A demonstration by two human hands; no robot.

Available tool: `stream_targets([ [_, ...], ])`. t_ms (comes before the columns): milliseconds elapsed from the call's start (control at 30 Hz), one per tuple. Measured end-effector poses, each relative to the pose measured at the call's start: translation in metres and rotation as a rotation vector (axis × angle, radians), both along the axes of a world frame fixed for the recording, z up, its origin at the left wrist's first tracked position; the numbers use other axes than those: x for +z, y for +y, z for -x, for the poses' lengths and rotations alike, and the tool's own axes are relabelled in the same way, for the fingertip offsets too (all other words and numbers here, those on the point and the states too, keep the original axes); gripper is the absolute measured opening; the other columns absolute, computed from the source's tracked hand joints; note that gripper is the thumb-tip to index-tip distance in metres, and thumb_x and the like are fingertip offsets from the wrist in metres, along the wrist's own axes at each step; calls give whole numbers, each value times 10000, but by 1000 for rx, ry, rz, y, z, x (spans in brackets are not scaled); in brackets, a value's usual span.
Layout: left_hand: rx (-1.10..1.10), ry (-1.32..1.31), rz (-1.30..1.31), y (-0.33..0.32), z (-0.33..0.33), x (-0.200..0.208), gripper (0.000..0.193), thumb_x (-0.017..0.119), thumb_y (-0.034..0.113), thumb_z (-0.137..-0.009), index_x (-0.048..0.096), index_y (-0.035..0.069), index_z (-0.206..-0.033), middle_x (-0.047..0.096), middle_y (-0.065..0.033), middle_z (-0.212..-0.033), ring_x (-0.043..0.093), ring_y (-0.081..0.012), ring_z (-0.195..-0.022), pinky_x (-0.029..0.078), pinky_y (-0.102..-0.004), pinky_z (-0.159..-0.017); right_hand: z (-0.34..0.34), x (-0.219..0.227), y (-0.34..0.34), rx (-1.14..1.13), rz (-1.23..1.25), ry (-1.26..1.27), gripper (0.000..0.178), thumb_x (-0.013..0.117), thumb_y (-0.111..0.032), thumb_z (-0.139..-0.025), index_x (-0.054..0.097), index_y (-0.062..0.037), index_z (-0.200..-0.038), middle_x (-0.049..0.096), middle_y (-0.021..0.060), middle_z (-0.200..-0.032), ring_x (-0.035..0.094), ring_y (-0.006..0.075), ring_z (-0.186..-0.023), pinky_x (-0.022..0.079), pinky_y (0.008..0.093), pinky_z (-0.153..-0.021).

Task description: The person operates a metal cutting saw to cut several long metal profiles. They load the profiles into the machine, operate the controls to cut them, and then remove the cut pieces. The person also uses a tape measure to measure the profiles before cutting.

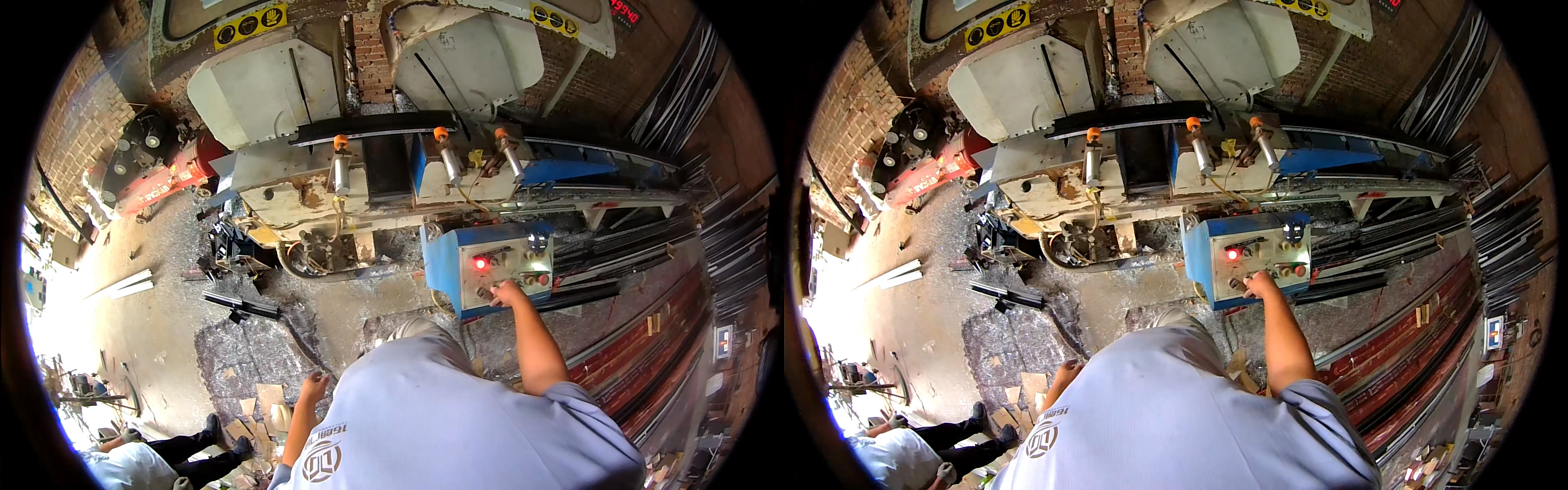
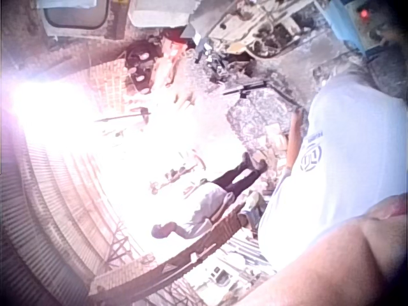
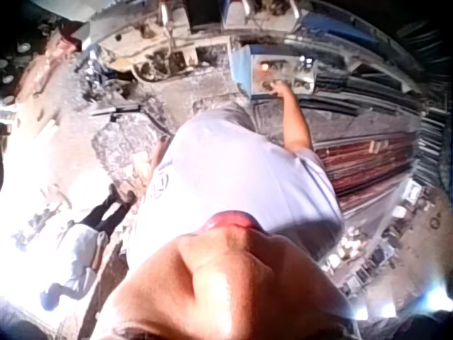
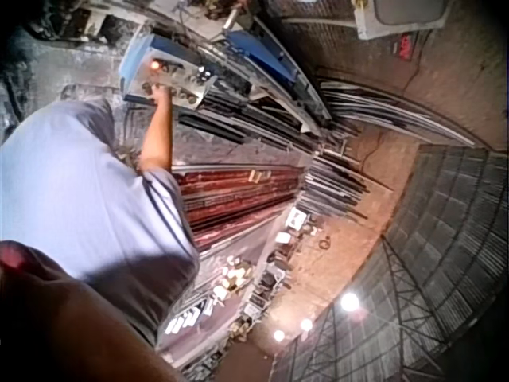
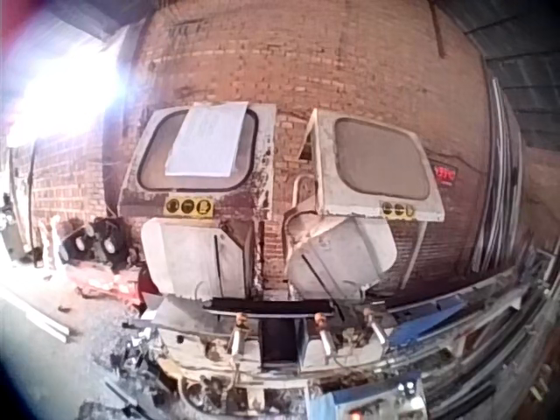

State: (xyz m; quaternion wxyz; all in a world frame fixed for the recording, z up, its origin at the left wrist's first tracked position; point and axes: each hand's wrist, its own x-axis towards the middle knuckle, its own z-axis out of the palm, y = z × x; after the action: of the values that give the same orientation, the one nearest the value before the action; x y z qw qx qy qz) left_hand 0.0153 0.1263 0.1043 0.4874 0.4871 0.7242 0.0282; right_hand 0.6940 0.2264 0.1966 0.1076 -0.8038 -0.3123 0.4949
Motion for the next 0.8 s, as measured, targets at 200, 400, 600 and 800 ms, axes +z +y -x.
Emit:
stream_targets([
  [200, -48, -27, 23, 5, -20, 15, 589, 690, 404, -869, 590, -3, -1284, 689, -203, -1149, 680, -282, -1044, 526, -366, -887, -7, -10, -3, 93, 14, -117, 357, 556, -294, -978, 611, 57, -1012, 742, 157, -829, 723, 245, -729, 543, 366, -581],
  [400, -120, 31, 32, -44, 3, -37, 604, 680, 432, -859, 610, -15, -1259, 686, -233, -1128, 678, -327, -1046, 533, -379, -893, -7, -7, 0, 120, 24, -96, 346, 564, -287, -976, 610, 50, -1041, 741, 156, -837, 729, 261, -740, 549, 368, -593],
  [600, -100, -19, 90, -55, 17, -29, 637, 684, 448, -851, 593, -13, -1281, 674, -231, -1161, 674, -328, -1057, 531, -383, -897, -9, -8, 0, 108, 43, -62, 423, 585, -322, -952, 641, 82, -1063, 745, 136, -806, 683, 234, -676, 541, 365, -621],
  [800, -139, -2, 114, -43, 3, -5, 659, 676, 467, -848, 580, -7, -1297, 666, -222, -1185, 660, -332, -1088, 522, -382, -922, -14, -14, -1, 89, 93, -22, 379, 579, -328, -965, 629, 40, -1040, 739, 178, -889, 712, 270, -760, 551, 382, -660],
])
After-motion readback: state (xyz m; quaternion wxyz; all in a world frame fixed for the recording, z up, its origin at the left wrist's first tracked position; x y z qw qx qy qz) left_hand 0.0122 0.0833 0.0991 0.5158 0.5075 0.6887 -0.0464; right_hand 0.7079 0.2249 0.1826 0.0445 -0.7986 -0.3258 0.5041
